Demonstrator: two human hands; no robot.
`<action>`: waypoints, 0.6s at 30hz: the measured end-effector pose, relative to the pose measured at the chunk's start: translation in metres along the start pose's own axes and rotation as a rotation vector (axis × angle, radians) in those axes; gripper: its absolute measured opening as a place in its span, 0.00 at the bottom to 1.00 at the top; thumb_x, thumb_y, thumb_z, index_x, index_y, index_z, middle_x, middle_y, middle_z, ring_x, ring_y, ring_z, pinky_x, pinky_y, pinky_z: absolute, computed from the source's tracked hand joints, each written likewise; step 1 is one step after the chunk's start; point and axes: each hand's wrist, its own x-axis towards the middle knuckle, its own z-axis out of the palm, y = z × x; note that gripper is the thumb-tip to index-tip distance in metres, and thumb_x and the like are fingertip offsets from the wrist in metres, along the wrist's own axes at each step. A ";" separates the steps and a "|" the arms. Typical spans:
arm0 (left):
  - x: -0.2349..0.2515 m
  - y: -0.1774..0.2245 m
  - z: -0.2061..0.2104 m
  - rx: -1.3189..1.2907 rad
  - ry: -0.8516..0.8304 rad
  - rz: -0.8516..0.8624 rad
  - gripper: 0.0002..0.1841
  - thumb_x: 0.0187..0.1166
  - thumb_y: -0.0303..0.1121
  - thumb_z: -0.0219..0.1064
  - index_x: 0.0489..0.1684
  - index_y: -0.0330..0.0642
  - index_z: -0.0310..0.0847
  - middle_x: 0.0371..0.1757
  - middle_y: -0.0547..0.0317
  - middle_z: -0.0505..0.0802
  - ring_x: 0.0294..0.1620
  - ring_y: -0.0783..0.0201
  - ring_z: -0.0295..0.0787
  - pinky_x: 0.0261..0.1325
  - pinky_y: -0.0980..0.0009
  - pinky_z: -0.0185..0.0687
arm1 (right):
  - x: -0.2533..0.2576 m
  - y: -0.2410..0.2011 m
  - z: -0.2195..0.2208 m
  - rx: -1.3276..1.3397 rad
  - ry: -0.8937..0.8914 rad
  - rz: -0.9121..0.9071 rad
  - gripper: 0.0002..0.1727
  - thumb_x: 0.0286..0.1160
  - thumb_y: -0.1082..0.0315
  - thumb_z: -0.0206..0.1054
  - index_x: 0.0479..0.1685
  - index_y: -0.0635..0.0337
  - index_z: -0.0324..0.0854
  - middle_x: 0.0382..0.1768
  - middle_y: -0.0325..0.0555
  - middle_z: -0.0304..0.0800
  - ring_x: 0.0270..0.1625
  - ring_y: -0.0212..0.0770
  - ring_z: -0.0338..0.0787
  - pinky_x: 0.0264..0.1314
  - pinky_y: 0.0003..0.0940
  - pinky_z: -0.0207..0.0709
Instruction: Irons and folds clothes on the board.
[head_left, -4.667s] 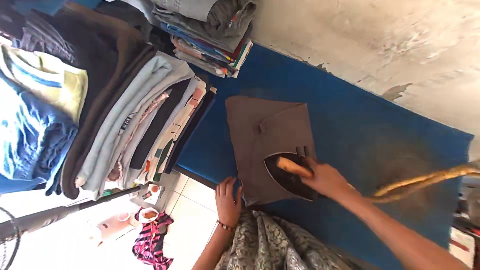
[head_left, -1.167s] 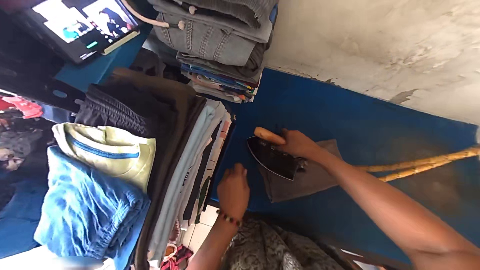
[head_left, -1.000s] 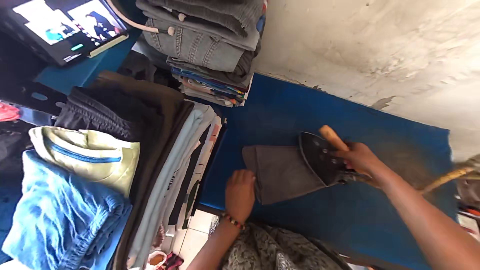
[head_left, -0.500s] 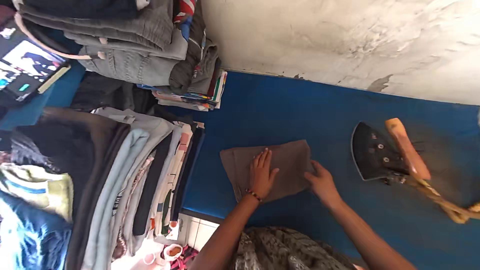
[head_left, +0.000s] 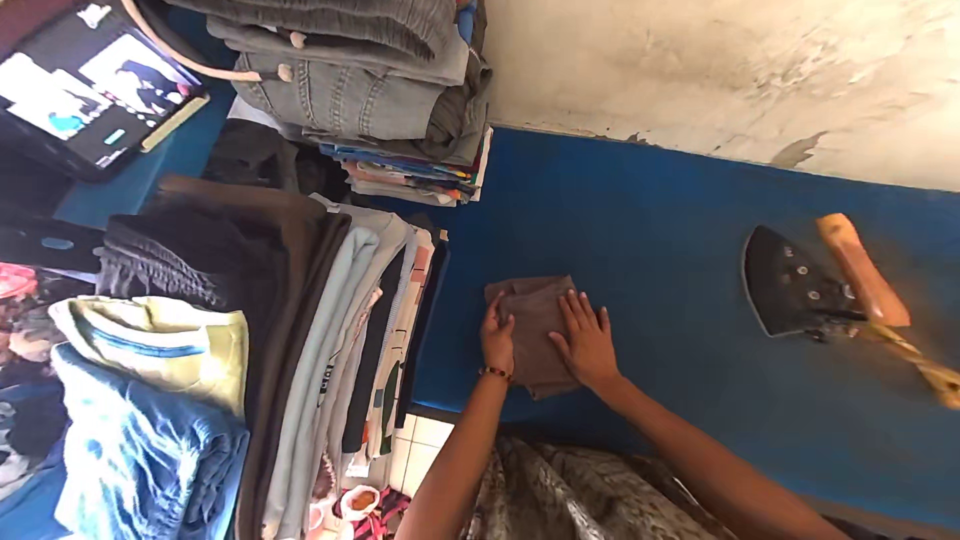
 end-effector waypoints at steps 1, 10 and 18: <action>-0.001 -0.001 0.001 0.021 -0.006 0.012 0.27 0.86 0.16 0.53 0.87 0.27 0.58 0.87 0.33 0.69 0.85 0.53 0.69 0.85 0.64 0.64 | -0.001 -0.002 -0.002 -0.003 0.012 0.001 0.45 0.88 0.36 0.41 0.90 0.65 0.61 0.92 0.58 0.57 0.94 0.64 0.54 0.87 0.79 0.37; 0.006 0.005 0.004 0.183 -0.005 0.008 0.31 0.85 0.15 0.54 0.90 0.30 0.54 0.87 0.32 0.69 0.87 0.48 0.67 0.86 0.60 0.63 | -0.036 -0.003 -0.002 -0.035 0.012 -0.231 0.53 0.81 0.25 0.35 0.88 0.64 0.66 0.88 0.58 0.67 0.89 0.63 0.66 0.83 0.79 0.49; -0.038 0.052 0.067 -0.063 0.151 -0.096 0.37 0.82 0.10 0.52 0.92 0.41 0.49 0.86 0.35 0.66 0.77 0.49 0.74 0.72 0.58 0.77 | -0.037 -0.062 -0.012 0.595 -0.019 -0.046 0.59 0.58 0.51 0.80 0.88 0.80 0.54 0.89 0.72 0.58 0.93 0.62 0.58 0.94 0.62 0.45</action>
